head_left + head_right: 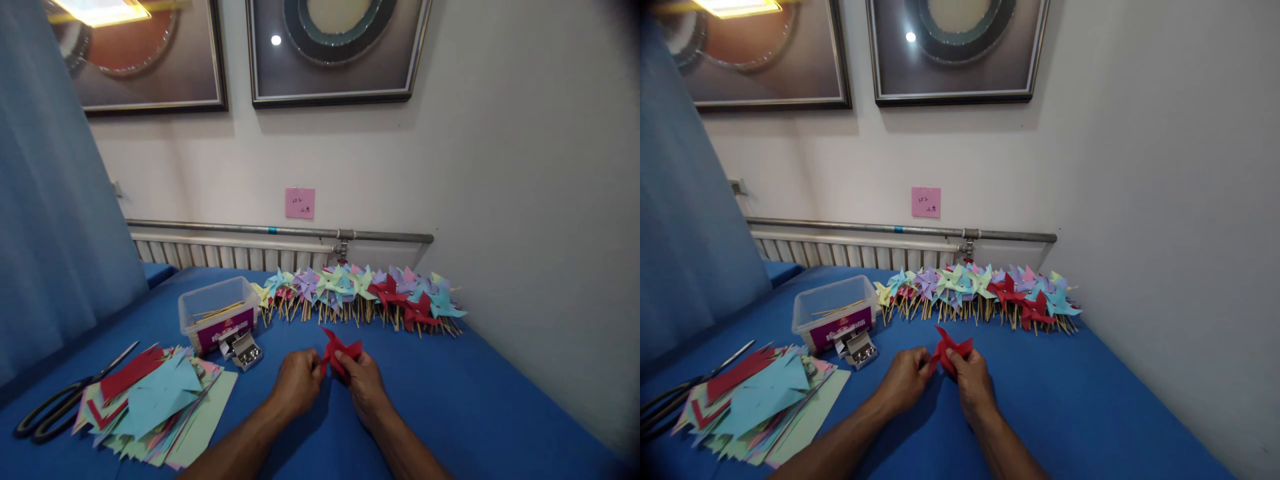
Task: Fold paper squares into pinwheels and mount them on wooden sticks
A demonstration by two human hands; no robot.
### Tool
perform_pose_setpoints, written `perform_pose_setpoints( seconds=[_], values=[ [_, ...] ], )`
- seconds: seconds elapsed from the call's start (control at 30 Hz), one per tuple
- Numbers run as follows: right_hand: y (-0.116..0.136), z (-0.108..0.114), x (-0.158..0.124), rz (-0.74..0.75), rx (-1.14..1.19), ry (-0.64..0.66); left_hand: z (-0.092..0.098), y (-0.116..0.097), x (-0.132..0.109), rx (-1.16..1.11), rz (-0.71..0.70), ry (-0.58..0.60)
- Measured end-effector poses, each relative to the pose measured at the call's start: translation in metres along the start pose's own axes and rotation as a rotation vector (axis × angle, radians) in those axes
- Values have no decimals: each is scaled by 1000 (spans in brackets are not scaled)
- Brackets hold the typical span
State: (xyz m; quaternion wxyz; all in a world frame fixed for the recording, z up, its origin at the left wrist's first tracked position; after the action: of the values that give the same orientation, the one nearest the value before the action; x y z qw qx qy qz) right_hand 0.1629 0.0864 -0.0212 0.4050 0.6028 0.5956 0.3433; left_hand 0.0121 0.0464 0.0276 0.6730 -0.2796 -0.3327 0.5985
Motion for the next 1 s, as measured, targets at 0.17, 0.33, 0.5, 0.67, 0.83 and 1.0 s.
perform_pose_setpoints(
  seconds=[0.17,0.33,0.5,0.67,0.83,1.0],
  values=[
    [-2,1,2,17,-14,-3,0,-1,0,-15,16,6],
    [-4,4,4,33,-4,-56,1,3,3,-122,43,75],
    [-2,6,5,32,-15,-52,-3,12,6,-272,150,209],
    [0,5,4,40,-17,-31,-2,13,5,-226,117,182],
    [1,6,4,49,-28,-48,-1,13,5,-151,80,176],
    [2,5,3,58,-27,-37,2,10,4,-97,55,167]
  ],
)
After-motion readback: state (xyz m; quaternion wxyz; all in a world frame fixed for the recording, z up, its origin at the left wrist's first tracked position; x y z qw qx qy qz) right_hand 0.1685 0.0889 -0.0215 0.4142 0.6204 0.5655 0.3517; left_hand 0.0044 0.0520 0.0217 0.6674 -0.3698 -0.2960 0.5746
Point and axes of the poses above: each hand's wrist, its own x-axis towards the middle knuckle, its own z-axis out of the back of the hand, y = z × x, the point moved 5 cm from there along x, towards the middle knuckle, and after that the axes turned 2 degrees about y, right-handed, at the moved point
